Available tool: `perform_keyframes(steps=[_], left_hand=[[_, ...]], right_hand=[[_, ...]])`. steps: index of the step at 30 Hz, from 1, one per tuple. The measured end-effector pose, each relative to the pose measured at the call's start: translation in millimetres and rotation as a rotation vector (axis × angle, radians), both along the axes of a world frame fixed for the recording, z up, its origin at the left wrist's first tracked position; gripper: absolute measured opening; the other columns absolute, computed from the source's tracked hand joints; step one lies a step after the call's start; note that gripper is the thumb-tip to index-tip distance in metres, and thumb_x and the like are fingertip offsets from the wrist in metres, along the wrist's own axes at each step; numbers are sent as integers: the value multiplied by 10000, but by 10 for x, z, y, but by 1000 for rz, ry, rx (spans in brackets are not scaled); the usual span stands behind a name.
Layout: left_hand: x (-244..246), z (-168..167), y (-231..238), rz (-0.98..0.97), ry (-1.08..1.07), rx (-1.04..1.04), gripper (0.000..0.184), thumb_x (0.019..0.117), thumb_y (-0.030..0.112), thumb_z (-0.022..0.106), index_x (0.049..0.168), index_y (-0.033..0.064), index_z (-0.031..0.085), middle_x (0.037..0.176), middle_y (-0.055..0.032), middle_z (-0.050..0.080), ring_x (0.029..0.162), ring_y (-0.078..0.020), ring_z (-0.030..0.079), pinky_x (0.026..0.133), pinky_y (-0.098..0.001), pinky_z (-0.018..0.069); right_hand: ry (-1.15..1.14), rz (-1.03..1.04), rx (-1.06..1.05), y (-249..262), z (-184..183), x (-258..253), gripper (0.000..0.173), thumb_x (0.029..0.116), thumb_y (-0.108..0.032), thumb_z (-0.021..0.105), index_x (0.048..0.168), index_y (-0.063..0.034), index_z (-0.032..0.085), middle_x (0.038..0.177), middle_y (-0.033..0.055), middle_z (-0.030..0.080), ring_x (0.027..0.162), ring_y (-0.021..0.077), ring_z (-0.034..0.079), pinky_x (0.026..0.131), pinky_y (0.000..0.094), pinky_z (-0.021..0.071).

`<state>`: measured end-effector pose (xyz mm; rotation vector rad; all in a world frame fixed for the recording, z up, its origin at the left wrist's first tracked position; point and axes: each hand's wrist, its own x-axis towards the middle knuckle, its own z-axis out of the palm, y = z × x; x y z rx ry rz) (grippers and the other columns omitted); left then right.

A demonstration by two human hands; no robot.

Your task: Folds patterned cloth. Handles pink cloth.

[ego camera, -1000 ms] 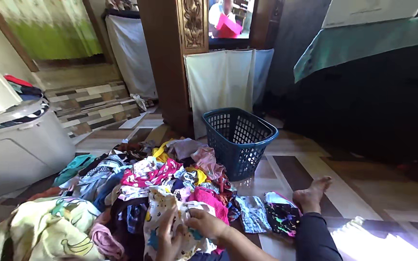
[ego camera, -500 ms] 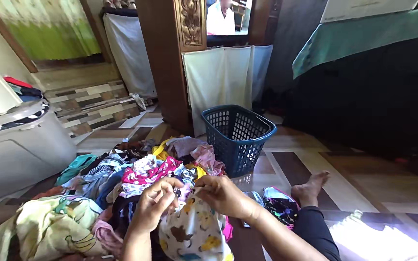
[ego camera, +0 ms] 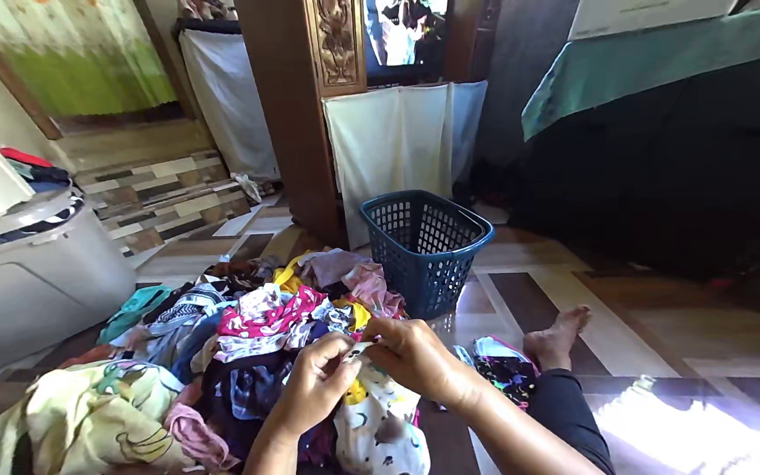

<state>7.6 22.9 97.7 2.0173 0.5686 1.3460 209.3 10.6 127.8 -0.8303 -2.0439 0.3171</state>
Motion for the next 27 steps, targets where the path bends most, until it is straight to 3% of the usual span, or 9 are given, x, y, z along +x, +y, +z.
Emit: perform_keyframes(steps=[3,5,10,13,15,17,21,24,27], left_hand=[[39,98,-106,37,-36,-48,133,969,130,575,906,48,658,818,88,648,731,73,597,661,-120,517],[44,166,-184,43,-52,-78,111,990,119,554,917,95,635,765,128,618,672,84,577,616,-108,502],[-65,326,-325,-65,-107,-12,106,1037,197,558,1031,186,663,830,155,653,656,116,559,560,-66,460],[-172,410,-379,-156,-144,15,139,1052,241,553,1113,221,677,892,174,667,691,133,566,585,-49,462],[-261,443,-377,-198,-160,38,175,1048,266,567,1145,224,707,955,172,706,788,110,632,682,-75,524],[-376,472,-356,-175,-139,77,192,1033,308,593,1143,239,734,981,179,721,852,99,651,746,-93,541],[-641,486,-249,37,-48,154,166,1012,350,620,1027,265,761,956,203,700,870,108,622,761,-85,514],[-776,442,-140,194,42,176,231,1015,388,602,922,241,754,852,201,669,792,127,594,700,-69,489],[-821,388,-68,288,90,160,240,987,369,629,925,166,741,867,173,686,794,124,605,700,-76,505]], right_hand=[[37,-28,3,19,-89,-15,159,946,-122,638,974,15,714,785,114,692,670,154,643,660,287,544],[23,-67,-10,60,-186,-37,159,930,-91,631,972,33,721,832,149,709,734,212,685,713,341,571],[-37,-107,-257,143,-425,-62,233,974,-126,599,1051,65,709,1002,232,702,930,341,701,855,478,569],[22,11,-468,134,-421,-36,269,1010,-132,570,1131,83,678,1102,239,667,997,289,666,911,422,544],[164,127,-610,110,-392,7,251,1029,-102,529,1158,86,634,1044,150,669,901,156,664,852,331,561],[379,249,-702,87,-345,75,159,1019,-64,464,1096,-26,597,851,-45,693,748,19,675,729,249,593],[716,435,-748,123,-191,400,208,976,-167,465,906,-249,643,796,-114,710,732,1,668,679,234,568],[693,613,-716,156,-74,684,139,904,-342,637,812,-330,740,770,-154,704,710,-58,647,646,168,545],[440,744,-701,181,42,884,150,950,-332,633,837,-346,731,782,-213,682,706,-111,611,630,112,503]])
